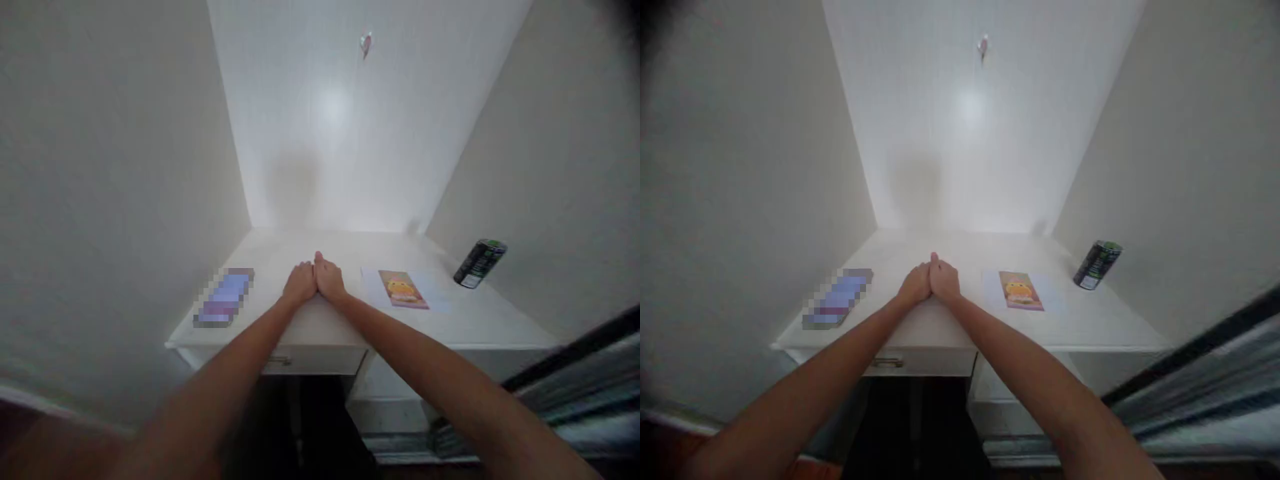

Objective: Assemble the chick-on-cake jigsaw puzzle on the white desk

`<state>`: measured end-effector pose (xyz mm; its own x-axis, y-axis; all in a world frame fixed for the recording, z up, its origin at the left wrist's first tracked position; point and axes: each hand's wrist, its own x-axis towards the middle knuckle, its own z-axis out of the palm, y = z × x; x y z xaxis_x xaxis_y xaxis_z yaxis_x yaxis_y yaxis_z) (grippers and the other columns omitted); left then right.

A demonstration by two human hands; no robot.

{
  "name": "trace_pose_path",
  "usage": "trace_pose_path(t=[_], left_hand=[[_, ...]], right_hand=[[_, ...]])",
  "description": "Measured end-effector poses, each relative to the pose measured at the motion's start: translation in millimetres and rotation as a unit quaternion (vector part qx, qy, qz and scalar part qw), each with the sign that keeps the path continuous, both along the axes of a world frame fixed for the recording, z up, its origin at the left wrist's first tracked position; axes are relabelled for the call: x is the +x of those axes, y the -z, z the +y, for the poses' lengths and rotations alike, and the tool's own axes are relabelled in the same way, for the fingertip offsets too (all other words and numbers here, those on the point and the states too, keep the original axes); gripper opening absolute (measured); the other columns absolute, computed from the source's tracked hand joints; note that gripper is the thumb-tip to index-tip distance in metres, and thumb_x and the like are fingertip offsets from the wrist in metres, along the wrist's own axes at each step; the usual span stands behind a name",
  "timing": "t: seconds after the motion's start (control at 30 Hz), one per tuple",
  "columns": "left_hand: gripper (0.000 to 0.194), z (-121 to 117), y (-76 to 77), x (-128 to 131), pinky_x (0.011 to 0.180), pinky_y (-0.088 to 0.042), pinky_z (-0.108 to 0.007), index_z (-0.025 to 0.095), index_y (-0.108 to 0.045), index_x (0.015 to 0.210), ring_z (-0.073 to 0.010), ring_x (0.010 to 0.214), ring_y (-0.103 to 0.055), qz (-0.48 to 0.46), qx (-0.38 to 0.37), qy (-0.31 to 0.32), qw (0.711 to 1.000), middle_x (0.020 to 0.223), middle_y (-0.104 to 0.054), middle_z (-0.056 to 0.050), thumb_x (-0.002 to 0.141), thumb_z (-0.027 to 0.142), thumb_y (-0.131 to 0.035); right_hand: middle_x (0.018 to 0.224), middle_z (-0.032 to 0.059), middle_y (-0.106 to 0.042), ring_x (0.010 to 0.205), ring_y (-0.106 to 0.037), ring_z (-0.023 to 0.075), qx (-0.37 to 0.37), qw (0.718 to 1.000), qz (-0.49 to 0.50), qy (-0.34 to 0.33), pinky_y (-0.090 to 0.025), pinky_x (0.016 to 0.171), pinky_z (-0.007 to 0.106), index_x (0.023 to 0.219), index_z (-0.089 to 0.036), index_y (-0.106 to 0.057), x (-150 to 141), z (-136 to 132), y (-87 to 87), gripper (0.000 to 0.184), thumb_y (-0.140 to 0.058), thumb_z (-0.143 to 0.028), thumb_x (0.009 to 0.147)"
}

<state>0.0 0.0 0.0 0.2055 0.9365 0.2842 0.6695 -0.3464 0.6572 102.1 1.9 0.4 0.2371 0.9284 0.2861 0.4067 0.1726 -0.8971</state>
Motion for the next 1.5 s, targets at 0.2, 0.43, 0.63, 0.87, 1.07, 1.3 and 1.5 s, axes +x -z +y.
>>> trace_pose_path(t=[0.2,0.43,0.63,0.87,1.07,1.3,1.5], left_hand=[[0.040,1.3,-1.9,2.1,0.091,-0.047,-0.042,0.015,-0.067,0.084,-0.0189,0.087,-0.063,-0.087,-0.014,-0.093,0.992,0.083,-0.067,-0.006,0.098,0.044,-0.044],[0.038,6.1,2.1,-7.6,0.077,-0.049,-0.033,0.016,-0.069,0.084,-0.0178,0.077,-0.064,-0.259,-0.005,-0.174,0.950,0.082,-0.070,-0.007,0.096,0.039,-0.041],[0.036,19.9,10.6,-9.0,0.071,-0.052,-0.031,0.013,-0.064,0.091,-0.0165,0.075,-0.065,-0.349,0.011,-0.182,0.919,0.087,-0.069,-0.008,0.093,0.041,-0.042],[0.045,8.6,1.9,-28.3,0.089,-0.045,-0.038,0.016,-0.065,0.081,-0.0247,0.093,-0.063,-0.310,0.057,-0.204,0.927,0.092,-0.069,-0.012,0.092,0.049,-0.037],[0.051,-0.9,-3.4,-7.4,0.086,-0.042,-0.042,0.019,-0.067,0.065,-0.0316,0.086,-0.063,-0.251,0.010,-0.138,0.958,0.073,-0.067,-0.014,0.089,0.057,-0.043],[0.042,9.5,1.0,-2.9,0.081,-0.047,-0.039,0.017,-0.067,0.073,-0.0278,0.084,-0.065,-0.361,-0.009,-0.136,0.923,0.080,-0.069,-0.013,0.082,0.054,-0.050],[0.035,12.7,-3.8,-5.5,0.078,-0.055,-0.034,0.016,-0.057,0.082,-0.0216,0.087,-0.068,-0.505,-0.038,-0.119,0.854,0.098,-0.069,-0.014,0.080,0.047,-0.040]], right_hand=[[0.081,0.0139,-0.070,0.086,-0.066,0.0279,-0.014,0.996,0.070,0.048,-0.047,0.082,0.038,0.068,-0.019,-0.068,-18.8,2.5,2.4,0.064,-0.029,-0.063,0.093],[0.082,0.0112,-0.073,0.078,-0.070,0.0230,0.014,0.976,0.210,0.052,-0.053,0.075,0.034,0.082,-0.017,-0.072,-55.7,11.3,8.1,0.060,-0.029,-0.058,0.093],[0.092,0.0141,-0.073,0.079,-0.071,0.0198,0.026,0.963,0.265,0.038,-0.056,0.071,0.030,0.088,-0.014,-0.067,-51.7,18.9,1.8,0.061,-0.018,-0.049,0.097],[0.095,0.0138,-0.072,0.100,-0.066,0.0270,0.022,0.987,0.157,0.028,-0.048,0.092,0.039,0.081,-0.017,-0.070,-11.1,1.7,-1.5,0.056,-0.035,-0.058,0.093],[0.086,0.0117,-0.071,0.095,-0.064,0.0271,-0.002,0.996,0.089,0.000,-0.043,0.093,0.041,0.072,-0.020,-0.068,-25.4,-5.4,-1.2,0.051,-0.040,-0.057,0.094],[0.079,0.0090,-0.069,0.086,-0.066,0.0245,0.002,0.979,0.195,0.059,-0.048,0.084,0.037,0.070,-0.020,-0.064,-39.9,8.5,0.6,0.052,-0.035,-0.055,0.095],[0.085,0.0113,-0.071,0.088,-0.069,0.0218,0.015,0.942,0.329,0.066,-0.054,0.076,0.032,0.078,-0.018,-0.058,-48.8,19.4,2.1,0.055,-0.019,-0.051,0.099]])
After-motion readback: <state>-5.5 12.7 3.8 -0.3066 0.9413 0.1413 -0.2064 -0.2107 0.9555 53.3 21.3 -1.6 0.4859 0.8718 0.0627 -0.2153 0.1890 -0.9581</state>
